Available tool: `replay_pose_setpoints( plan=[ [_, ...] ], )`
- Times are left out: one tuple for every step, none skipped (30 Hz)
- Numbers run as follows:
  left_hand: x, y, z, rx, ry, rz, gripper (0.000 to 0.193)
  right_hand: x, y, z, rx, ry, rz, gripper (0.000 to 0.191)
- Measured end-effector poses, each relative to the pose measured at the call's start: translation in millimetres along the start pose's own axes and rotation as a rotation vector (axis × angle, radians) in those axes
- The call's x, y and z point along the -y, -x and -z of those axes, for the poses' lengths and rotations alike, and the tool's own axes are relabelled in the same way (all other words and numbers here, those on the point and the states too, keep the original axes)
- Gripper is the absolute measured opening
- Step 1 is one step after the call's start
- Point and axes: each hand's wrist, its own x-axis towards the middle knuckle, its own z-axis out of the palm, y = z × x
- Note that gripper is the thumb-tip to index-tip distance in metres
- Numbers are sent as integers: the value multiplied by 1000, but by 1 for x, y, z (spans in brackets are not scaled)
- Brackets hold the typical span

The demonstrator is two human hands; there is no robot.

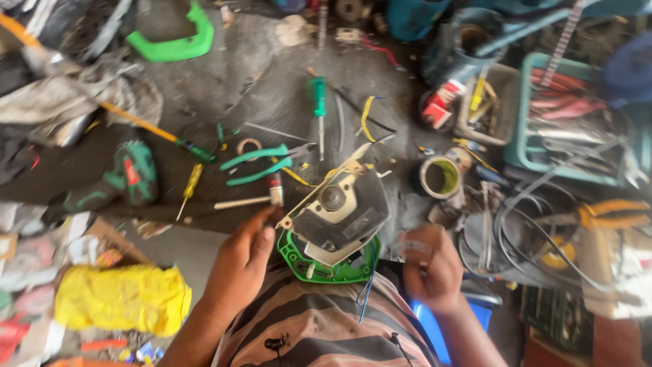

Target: The person disassembles a green angle grinder on a cluttered workbench, unscrewing the handle housing with a screwdriver, separating the plastic casing halves, and manipulating internal wires and small components by hand and with pliers.

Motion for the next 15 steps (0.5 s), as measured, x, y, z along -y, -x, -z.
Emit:
replay_pose_setpoints(
  plan=[
    [0,5,-1,45,57,15,42,-2,3,-1,27,-49,67,24],
    [1,9,-2,93,116,29,45,-2,5,-1,92,-94,133,24],
    [2,11,-7,90,114,73,48,0,7,0,155,-138,199,24],
    [3,13,-14,83,107,116,53,2,6,-2,212,-186,270,26],
    [5,14,-18,66,98,158,58,5,3,-8,219,-157,306,27],
    [7,15,-22,29,92,78,60,9,1,-11,234,-130,346,27],
    [10,15,-24,2,86,-2,62,13,0,-15,248,-97,381,28],
    [12,14,-25,-12,77,-91,64,17,-2,-17,236,-113,377,30],
    [14,13,-24,-12,51,-130,64,20,-4,-20,220,-123,371,32],
    [16,10,-22,-10,29,-169,64,23,-5,-23,208,-132,363,34],
    [17,8,-19,-1,10,-205,65,29,-3,-26,181,-112,360,34],
    [17,4,-15,32,34,-194,63,34,-2,-31,155,-86,356,34],
    [18,-4,-10,67,61,-188,62,38,0,-34,129,-55,354,35],
    [18,-12,-5,102,89,-185,60,42,3,-36,145,-21,347,36],
    [18,-21,0,138,68,-237,61,46,5,-39,158,13,340,38]
  ],
)
